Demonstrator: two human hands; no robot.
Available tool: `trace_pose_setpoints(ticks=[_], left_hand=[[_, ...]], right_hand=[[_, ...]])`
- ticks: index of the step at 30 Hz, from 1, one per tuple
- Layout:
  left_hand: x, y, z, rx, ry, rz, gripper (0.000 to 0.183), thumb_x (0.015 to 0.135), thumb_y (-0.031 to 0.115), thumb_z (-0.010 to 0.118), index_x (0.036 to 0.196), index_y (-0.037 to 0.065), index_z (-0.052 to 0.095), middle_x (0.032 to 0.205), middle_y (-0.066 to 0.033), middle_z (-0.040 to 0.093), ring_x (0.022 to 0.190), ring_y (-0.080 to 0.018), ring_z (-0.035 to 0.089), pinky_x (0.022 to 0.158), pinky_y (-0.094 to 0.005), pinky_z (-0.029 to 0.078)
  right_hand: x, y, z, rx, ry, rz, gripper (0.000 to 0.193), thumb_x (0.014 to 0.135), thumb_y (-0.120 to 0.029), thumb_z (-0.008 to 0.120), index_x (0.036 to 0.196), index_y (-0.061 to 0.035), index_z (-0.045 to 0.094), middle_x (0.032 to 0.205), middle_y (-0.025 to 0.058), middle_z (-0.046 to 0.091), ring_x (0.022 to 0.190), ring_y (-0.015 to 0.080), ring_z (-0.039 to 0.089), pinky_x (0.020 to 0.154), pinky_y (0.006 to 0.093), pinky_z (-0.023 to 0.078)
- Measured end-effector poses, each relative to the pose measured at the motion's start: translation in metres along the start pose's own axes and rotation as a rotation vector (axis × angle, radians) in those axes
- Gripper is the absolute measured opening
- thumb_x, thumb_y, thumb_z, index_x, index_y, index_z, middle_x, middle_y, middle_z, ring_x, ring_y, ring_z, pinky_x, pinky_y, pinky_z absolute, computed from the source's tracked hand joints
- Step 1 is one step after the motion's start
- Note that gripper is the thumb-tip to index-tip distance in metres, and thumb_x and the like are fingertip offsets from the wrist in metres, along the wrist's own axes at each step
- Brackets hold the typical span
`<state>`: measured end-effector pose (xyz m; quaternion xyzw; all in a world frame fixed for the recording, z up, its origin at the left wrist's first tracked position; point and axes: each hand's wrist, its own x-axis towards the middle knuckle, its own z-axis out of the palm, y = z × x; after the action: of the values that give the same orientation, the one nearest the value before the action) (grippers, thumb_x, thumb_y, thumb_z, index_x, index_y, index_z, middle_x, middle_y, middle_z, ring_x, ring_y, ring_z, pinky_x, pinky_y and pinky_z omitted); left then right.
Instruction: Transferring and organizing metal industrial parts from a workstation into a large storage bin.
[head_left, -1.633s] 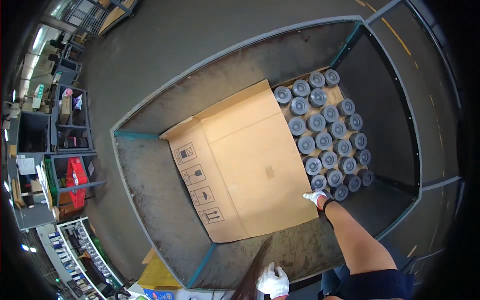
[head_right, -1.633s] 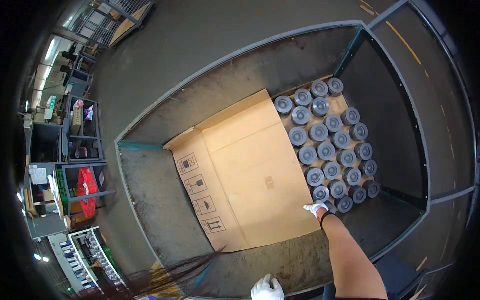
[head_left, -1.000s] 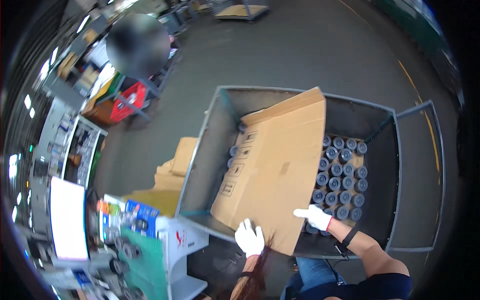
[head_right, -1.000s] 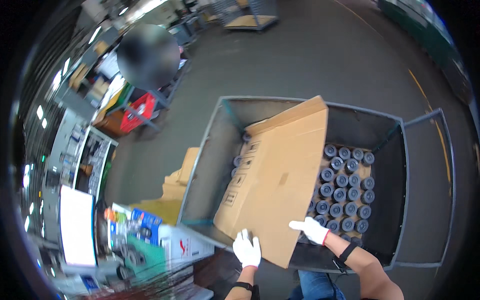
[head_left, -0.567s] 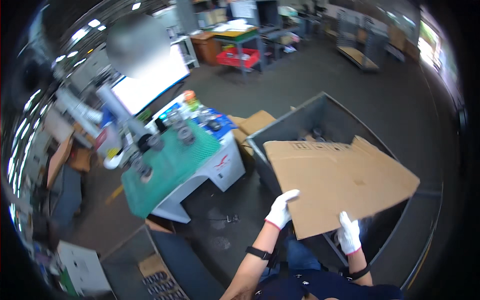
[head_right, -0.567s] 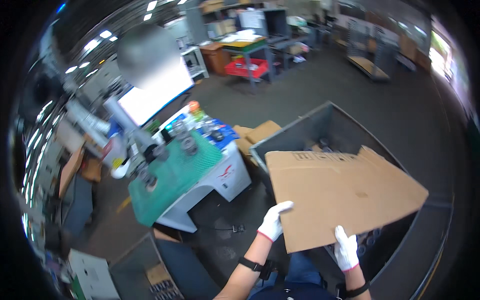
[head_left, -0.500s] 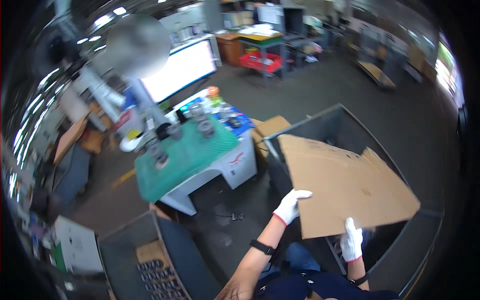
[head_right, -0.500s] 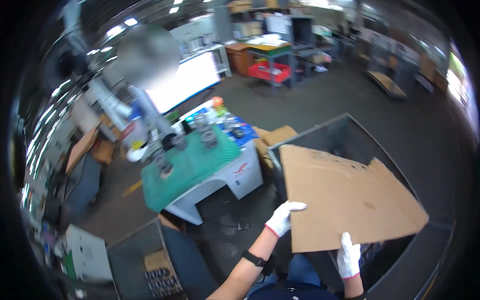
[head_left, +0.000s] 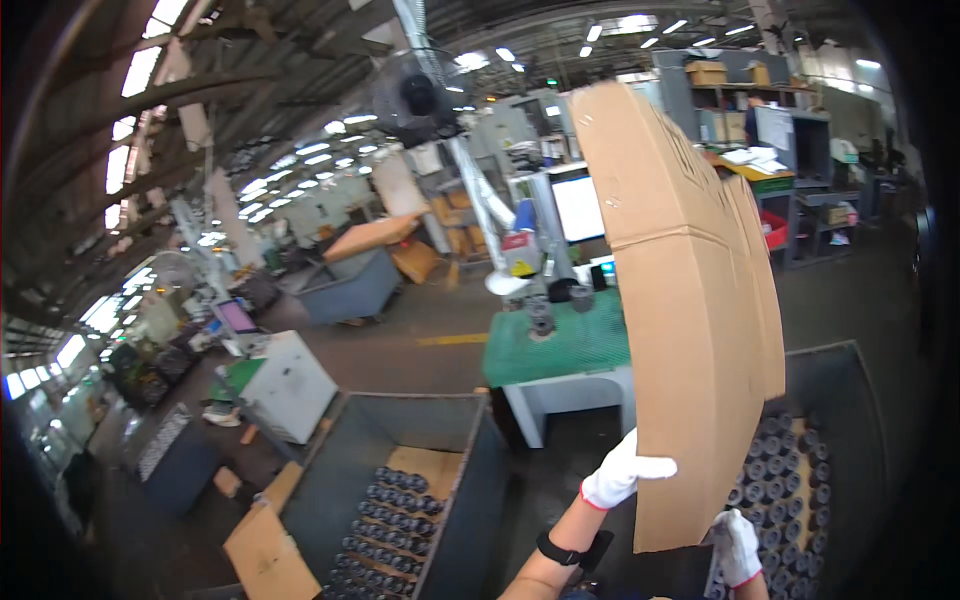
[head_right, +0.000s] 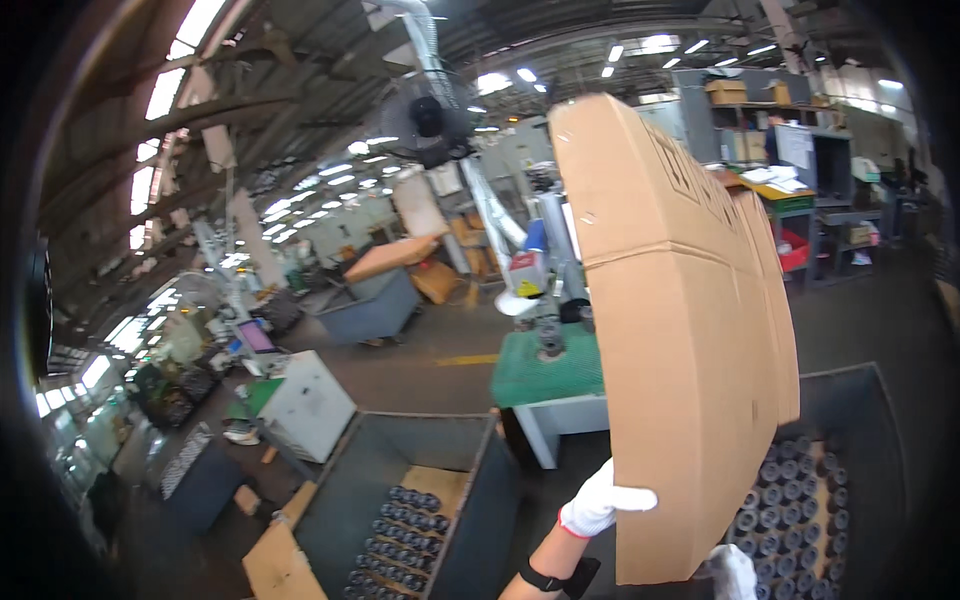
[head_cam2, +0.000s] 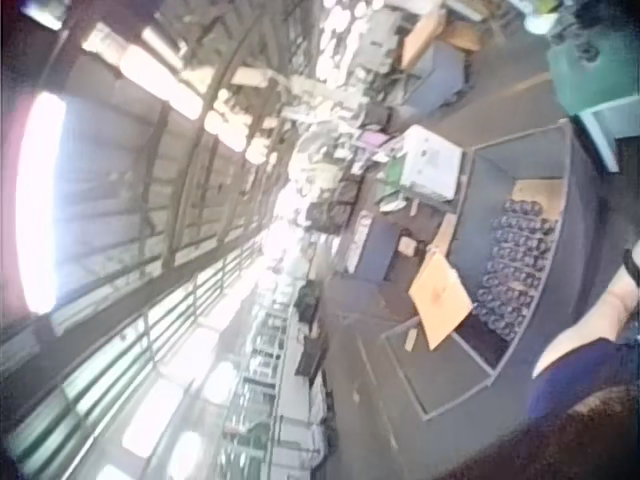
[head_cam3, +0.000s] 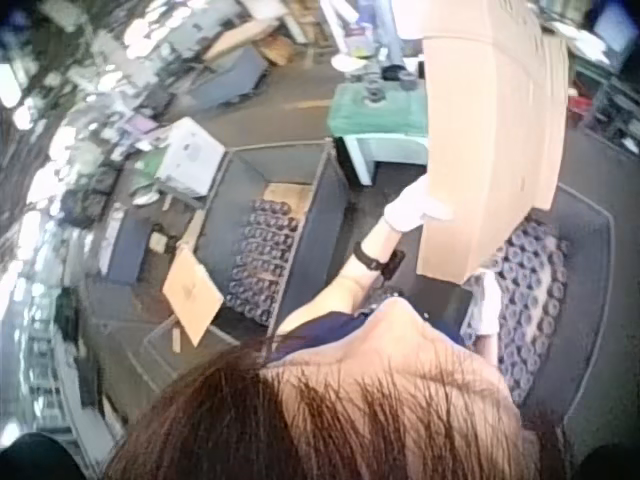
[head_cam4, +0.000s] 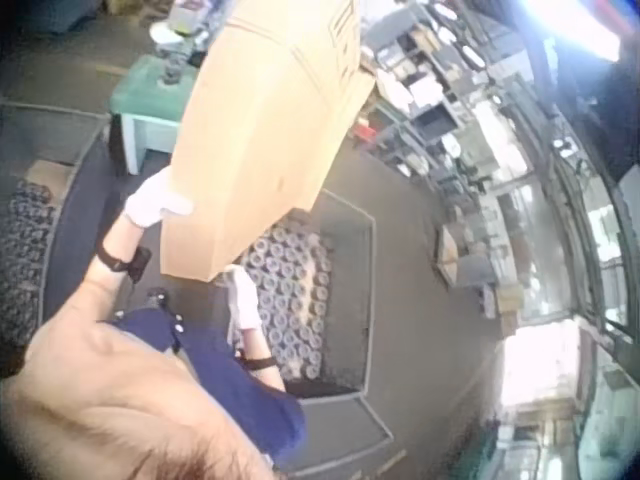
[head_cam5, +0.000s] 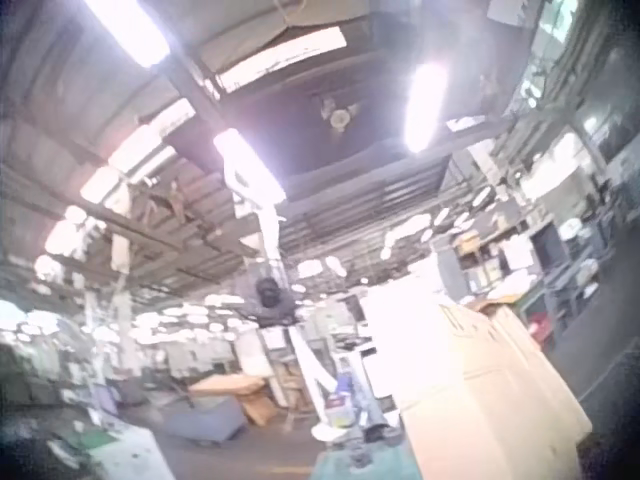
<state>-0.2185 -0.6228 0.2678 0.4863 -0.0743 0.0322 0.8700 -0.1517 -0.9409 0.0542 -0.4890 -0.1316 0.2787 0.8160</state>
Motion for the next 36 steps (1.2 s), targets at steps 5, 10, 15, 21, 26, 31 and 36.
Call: trace_pose_setpoints(ticks=[5,10,15,21,26,31,36], left_hand=[[-0.098,0.042,0.010,0.193,0.383,0.130,0.061,0.074,0.005,0.083,0.130,-0.002,0.062,0.119,-0.0085,0.070,0.109,-0.0196,0.066,0.095,-0.0360,0.053],[-0.211,0.083,0.015,0.312,0.587,0.282,0.061,0.070,0.008,0.083,0.128,-0.004,0.064,0.118,-0.0105,0.072,0.106,-0.0198,0.067,0.093,-0.0355,0.053],[-0.313,0.096,0.028,0.244,0.770,0.412,0.077,0.062,0.004,0.083,0.135,-0.004,0.059,0.127,-0.0121,0.069,0.115,-0.0230,0.065,0.102,-0.0365,0.050],[-0.413,0.095,0.000,0.252,0.911,0.351,0.080,0.061,0.001,0.084,0.136,-0.002,0.059,0.132,-0.0096,0.066,0.118,-0.0214,0.062,0.105,-0.0356,0.047],[-0.456,0.139,0.003,0.358,0.772,0.182,0.082,0.061,0.006,0.089,0.137,-0.001,0.060,0.127,-0.0091,0.068,0.116,-0.0176,0.062,0.102,-0.0346,0.048],[-0.507,0.199,-0.014,0.331,0.805,0.164,0.079,0.057,0.007,0.094,0.129,-0.003,0.063,0.116,-0.0089,0.072,0.102,-0.0143,0.066,0.088,-0.0321,0.055],[-0.557,0.251,-0.061,0.519,0.884,0.164,0.072,0.066,0.011,0.092,0.131,-0.002,0.062,0.117,-0.0071,0.071,0.101,-0.0121,0.064,0.087,-0.0300,0.054]], right_hand=[[0.022,0.011,-0.035,-0.294,0.089,-0.026,0.032,0.101,-0.038,0.064,0.111,-0.0082,0.065,0.090,0.0039,0.068,0.068,0.0101,0.062,0.056,0.0254,0.054],[0.094,0.031,-0.063,-0.435,0.136,0.079,0.060,0.100,-0.040,0.065,0.151,-0.0167,0.045,0.113,-0.0020,0.052,0.090,0.0088,0.049,0.071,0.0242,0.041],[0.162,0.073,-0.034,-0.429,0.126,0.324,0.087,0.096,-0.059,0.062,0.165,-0.0212,0.024,0.169,0.0093,0.025,0.155,0.0299,0.022,0.118,0.0487,0.025],[0.252,0.179,0.023,-0.081,-0.398,0.632,0.119,0.080,-0.084,0.059,0.167,-0.0184,0.009,0.174,0.0094,0.008,0.159,0.0329,0.008,0.118,0.0509,0.021],[0.281,0.287,0.124,-0.330,-0.461,0.842,0.125,0.075,-0.090,0.056,0.166,-0.0170,0.011,0.173,0.0099,0.012,0.158,0.0303,0.012,0.122,0.0534,0.006],[0.313,0.334,0.199,-0.231,-0.355,1.029,0.079,0.088,-0.067,0.063,0.145,-0.0136,0.048,0.145,0.0153,0.055,0.129,0.0342,0.055,0.105,0.0576,0.040],[0.324,0.355,0.272,-0.112,-0.407,1.192,0.062,0.092,-0.058,0.063,0.134,-0.0126,0.062,0.132,0.0173,0.067,0.114,0.0366,0.067,0.096,0.0562,0.050]])
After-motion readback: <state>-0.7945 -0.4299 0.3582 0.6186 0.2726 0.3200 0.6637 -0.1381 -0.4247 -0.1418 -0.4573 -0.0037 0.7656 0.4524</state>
